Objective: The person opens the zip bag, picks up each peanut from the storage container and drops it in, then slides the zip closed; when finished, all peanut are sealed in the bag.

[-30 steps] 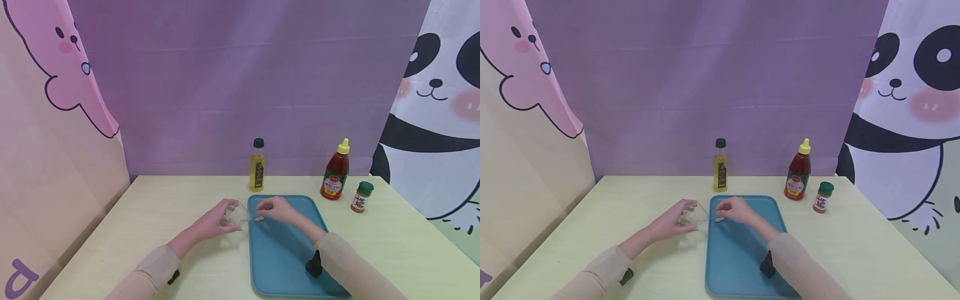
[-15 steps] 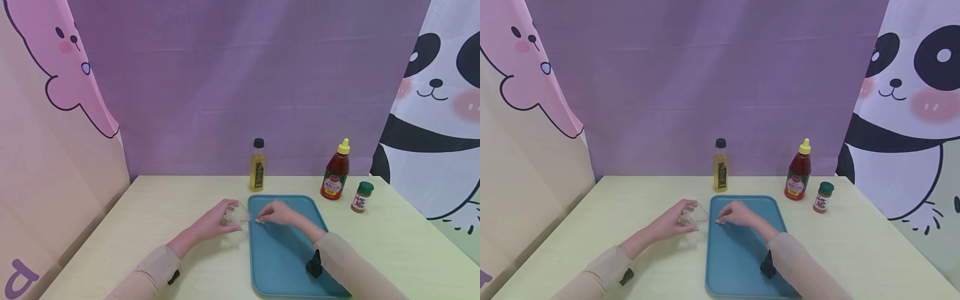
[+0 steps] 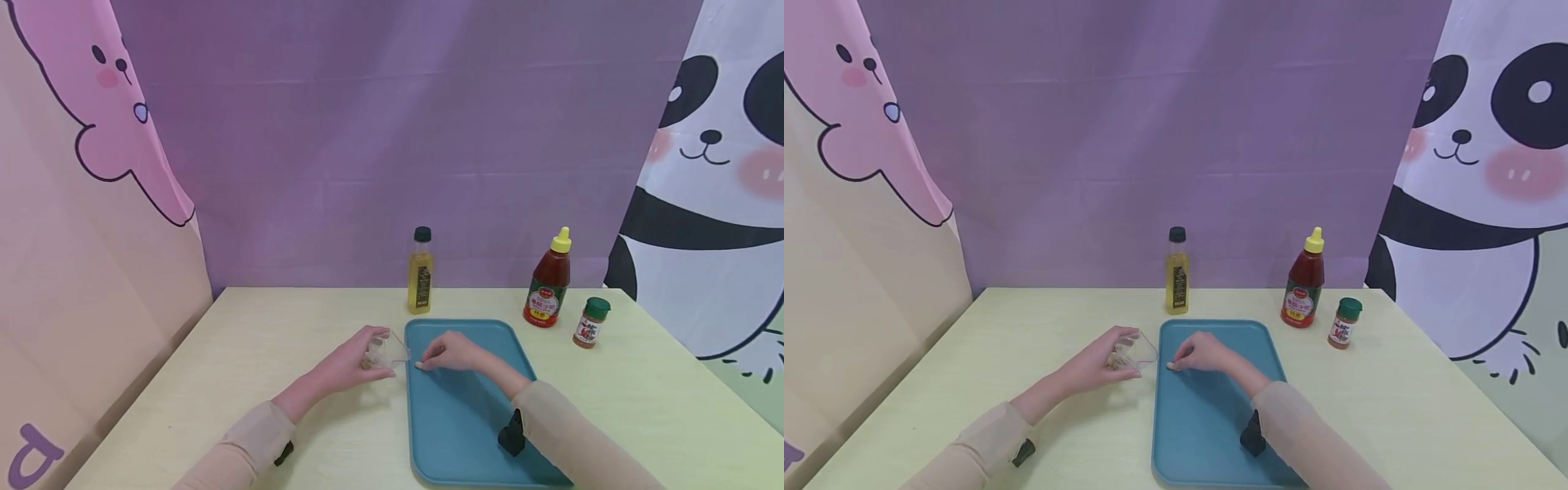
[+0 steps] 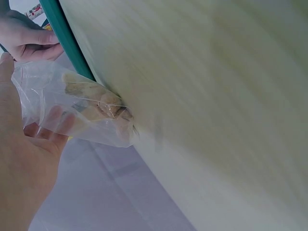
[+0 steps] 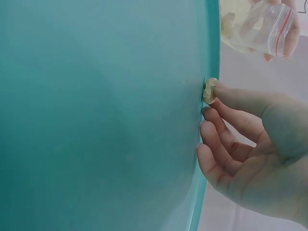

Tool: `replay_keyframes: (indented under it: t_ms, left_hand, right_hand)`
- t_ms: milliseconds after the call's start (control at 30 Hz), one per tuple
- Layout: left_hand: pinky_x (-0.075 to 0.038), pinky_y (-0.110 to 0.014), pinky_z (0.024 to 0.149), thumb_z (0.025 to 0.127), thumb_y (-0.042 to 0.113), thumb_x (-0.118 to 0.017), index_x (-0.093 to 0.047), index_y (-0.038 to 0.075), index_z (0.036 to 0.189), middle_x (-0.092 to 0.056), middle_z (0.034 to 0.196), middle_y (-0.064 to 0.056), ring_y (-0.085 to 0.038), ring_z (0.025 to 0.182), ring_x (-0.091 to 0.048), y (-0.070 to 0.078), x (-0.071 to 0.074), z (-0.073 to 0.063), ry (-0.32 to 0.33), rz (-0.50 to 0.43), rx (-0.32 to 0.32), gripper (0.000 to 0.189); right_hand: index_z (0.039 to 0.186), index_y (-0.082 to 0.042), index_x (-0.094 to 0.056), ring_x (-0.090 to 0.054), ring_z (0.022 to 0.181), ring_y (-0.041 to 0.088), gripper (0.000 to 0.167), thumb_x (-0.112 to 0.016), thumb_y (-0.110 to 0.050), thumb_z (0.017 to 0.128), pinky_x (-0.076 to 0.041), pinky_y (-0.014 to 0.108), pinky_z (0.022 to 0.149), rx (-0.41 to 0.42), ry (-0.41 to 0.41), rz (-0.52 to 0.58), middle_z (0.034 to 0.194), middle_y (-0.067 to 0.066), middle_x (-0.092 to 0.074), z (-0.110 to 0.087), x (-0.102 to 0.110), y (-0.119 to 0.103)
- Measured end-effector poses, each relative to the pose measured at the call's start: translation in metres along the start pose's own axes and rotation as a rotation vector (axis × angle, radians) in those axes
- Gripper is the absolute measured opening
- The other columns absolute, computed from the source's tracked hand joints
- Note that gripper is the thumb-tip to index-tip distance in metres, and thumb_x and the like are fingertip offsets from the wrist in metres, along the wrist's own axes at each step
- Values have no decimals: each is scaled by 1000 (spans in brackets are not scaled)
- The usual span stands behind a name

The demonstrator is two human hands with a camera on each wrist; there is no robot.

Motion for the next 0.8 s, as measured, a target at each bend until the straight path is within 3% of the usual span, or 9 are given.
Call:
replay_keyframes:
  t_ms: [333,633,800]
  left_hand:
    - [-41,-36,104,82,47,-67,-35,12,141,-46,139,-3,-18,126,-47,0,-1,1,6,14,-25,75]
    - [-43,-36,103,81,47,-68,-35,14,141,-46,139,-1,-17,125,-48,-2,-2,1,3,-3,-8,77]
    - [-44,-36,102,81,47,-68,-35,14,141,-46,139,-1,-17,124,-48,-2,-3,1,9,-6,-14,77]
  right_hand:
    - [91,-9,-73,-59,73,8,13,-70,-19,83,-49,26,65,36,-30,-41,85,0,-70,-3,2,-1]
    - [93,-8,-71,-61,70,10,17,-65,-23,88,-50,26,63,98,-19,8,81,1,-69,-7,4,0]
    - [94,-10,-71,-62,73,13,22,-64,-30,89,-50,27,64,85,25,54,82,3,-70,-11,6,-5]
Point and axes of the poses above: each hand's wrist, its own z-axis towards the middle knuckle, its own x-axis out of the back of the hand, y = z × x, the point moved 1 cm from there along z, towards the middle knuckle
